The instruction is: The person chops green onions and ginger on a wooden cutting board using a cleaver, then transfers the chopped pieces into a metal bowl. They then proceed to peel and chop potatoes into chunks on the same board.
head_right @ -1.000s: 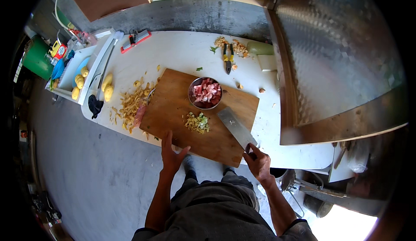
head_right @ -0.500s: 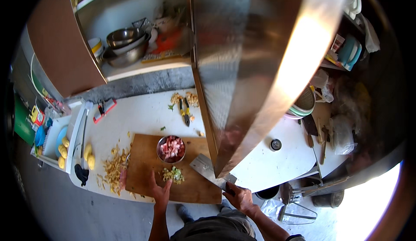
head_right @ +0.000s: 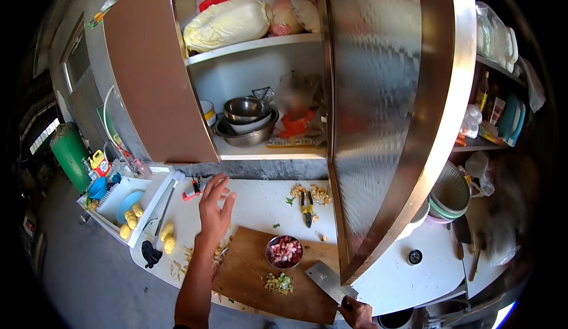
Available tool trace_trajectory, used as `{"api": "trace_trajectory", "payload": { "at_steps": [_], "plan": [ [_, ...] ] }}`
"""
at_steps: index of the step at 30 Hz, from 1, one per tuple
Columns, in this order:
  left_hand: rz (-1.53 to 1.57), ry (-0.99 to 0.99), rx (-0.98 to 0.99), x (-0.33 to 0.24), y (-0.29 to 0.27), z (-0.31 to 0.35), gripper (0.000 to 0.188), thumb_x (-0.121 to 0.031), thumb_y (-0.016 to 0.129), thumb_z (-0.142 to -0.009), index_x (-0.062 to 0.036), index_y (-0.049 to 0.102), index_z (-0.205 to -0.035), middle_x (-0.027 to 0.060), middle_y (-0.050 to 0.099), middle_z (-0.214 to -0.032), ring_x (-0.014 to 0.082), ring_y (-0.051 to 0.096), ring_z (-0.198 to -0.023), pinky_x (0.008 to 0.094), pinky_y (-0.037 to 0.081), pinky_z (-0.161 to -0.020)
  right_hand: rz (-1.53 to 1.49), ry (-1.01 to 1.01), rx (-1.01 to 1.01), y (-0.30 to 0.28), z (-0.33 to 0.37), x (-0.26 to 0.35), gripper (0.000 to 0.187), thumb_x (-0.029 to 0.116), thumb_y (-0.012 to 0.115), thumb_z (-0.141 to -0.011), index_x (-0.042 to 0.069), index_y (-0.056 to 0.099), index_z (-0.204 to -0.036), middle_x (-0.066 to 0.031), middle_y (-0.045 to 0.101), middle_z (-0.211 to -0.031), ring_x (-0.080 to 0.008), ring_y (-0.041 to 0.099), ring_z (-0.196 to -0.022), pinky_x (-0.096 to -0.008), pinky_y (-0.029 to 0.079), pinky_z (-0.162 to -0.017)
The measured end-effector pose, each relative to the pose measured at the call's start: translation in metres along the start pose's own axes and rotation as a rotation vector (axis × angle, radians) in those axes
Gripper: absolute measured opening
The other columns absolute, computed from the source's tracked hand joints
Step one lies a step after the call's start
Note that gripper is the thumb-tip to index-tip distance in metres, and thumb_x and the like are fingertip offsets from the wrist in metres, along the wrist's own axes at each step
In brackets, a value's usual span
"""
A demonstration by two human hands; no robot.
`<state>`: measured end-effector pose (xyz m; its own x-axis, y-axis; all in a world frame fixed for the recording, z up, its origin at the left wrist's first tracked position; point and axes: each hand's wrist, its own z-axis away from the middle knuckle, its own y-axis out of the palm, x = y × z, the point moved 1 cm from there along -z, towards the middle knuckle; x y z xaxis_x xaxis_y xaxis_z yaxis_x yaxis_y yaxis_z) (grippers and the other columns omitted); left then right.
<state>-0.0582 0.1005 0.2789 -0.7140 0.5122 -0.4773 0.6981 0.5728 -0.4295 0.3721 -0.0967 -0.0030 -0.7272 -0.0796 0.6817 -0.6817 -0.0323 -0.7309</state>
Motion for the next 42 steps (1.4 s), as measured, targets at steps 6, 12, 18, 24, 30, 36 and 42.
{"api": "trace_trajectory", "payload": {
  "at_steps": [6, 12, 18, 24, 30, 36, 42],
  "plan": [
    [-0.173, 0.103, 0.079, -0.008, 0.004, -0.131, 0.043, -0.002, 0.070, -0.097, 0.0011, 0.065, -0.139, 0.0199, 0.062, -0.147, 0.0377, 0.073, -0.111, 0.0454, 0.058, -0.095, -0.106, 0.169, 0.112, -0.003, 0.000, -0.005, 0.037, 0.024, 0.085, -0.093, 0.008, 0.073, -0.124, -0.0211, 0.079, -0.092, -0.0263, 0.080, -0.082, -0.0412, 0.061, -0.072],
    [-0.495, 0.125, 0.183, -0.006, 0.024, -0.186, 0.038, -0.003, 0.073, -0.092, -0.0021, 0.070, -0.130, 0.0171, 0.066, -0.135, 0.0416, 0.068, -0.118, 0.0505, 0.056, -0.098, -0.088, 0.199, 0.066, 0.016, 0.004, -0.022, 0.044, 0.031, 0.086, -0.093, 0.006, 0.073, -0.128, -0.0213, 0.080, -0.094, -0.0275, 0.080, -0.085, -0.0418, 0.062, -0.075],
    [-0.487, 0.123, 0.189, 0.009, 0.040, -0.209, 0.017, -0.003, 0.077, -0.087, -0.0023, 0.071, -0.103, 0.0159, 0.068, -0.115, 0.0416, 0.067, -0.111, 0.0517, 0.054, -0.094, -0.090, 0.242, 0.067, 0.010, 0.005, -0.014, 0.044, 0.032, 0.088, -0.092, 0.000, 0.076, -0.119, -0.0208, 0.081, -0.092, -0.0277, 0.080, -0.082, -0.0423, 0.062, -0.074],
    [-0.425, 0.154, 0.169, 0.009, 0.030, -0.211, 0.018, -0.001, 0.078, -0.086, -0.0036, 0.070, -0.102, 0.0151, 0.068, -0.110, 0.0415, 0.066, -0.107, 0.0517, 0.053, -0.090, -0.121, 0.249, 0.052, 0.018, 0.006, -0.015, 0.042, 0.034, 0.090, -0.090, -0.002, 0.078, -0.109, -0.0213, 0.080, -0.091, -0.0268, 0.079, -0.077, -0.0421, 0.061, -0.071],
    [-0.222, 0.344, -0.075, -0.028, 0.003, -0.185, 0.017, 0.006, 0.076, -0.087, 0.0009, 0.066, -0.100, 0.0141, 0.064, -0.101, 0.0327, 0.067, -0.087, 0.0379, 0.056, -0.080, -0.082, 0.215, 0.056, 0.015, 0.005, -0.015, 0.040, 0.032, 0.088, -0.092, -0.003, 0.077, -0.108, -0.0198, 0.079, -0.086, -0.0252, 0.076, -0.072, -0.0417, 0.060, -0.068],
    [0.019, 0.181, -0.118, -0.076, -0.041, -0.065, 0.019, 0.009, 0.077, -0.088, 0.0044, 0.068, -0.104, 0.0144, 0.067, -0.110, 0.0240, 0.069, -0.096, 0.0342, 0.058, -0.088, 0.038, 0.138, 0.051, -0.002, -0.004, 0.012, 0.026, 0.029, 0.084, -0.088, 0.012, 0.072, -0.103, -0.0114, 0.077, -0.083, -0.0339, 0.077, -0.079, -0.0440, 0.060, -0.070],
    [-0.167, -0.096, -0.006, -0.029, -0.053, 0.121, 0.019, 0.004, 0.076, -0.090, 0.0003, 0.071, -0.108, 0.0154, 0.071, -0.113, 0.0293, 0.070, -0.099, 0.0372, 0.057, -0.087, -0.073, 0.117, 0.093, -0.003, -0.004, 0.005, 0.039, 0.012, 0.073, -0.095, 0.000, 0.070, -0.132, -0.0169, 0.073, -0.072, -0.0301, 0.075, -0.064, -0.0395, 0.058, -0.064]
  ]
}}
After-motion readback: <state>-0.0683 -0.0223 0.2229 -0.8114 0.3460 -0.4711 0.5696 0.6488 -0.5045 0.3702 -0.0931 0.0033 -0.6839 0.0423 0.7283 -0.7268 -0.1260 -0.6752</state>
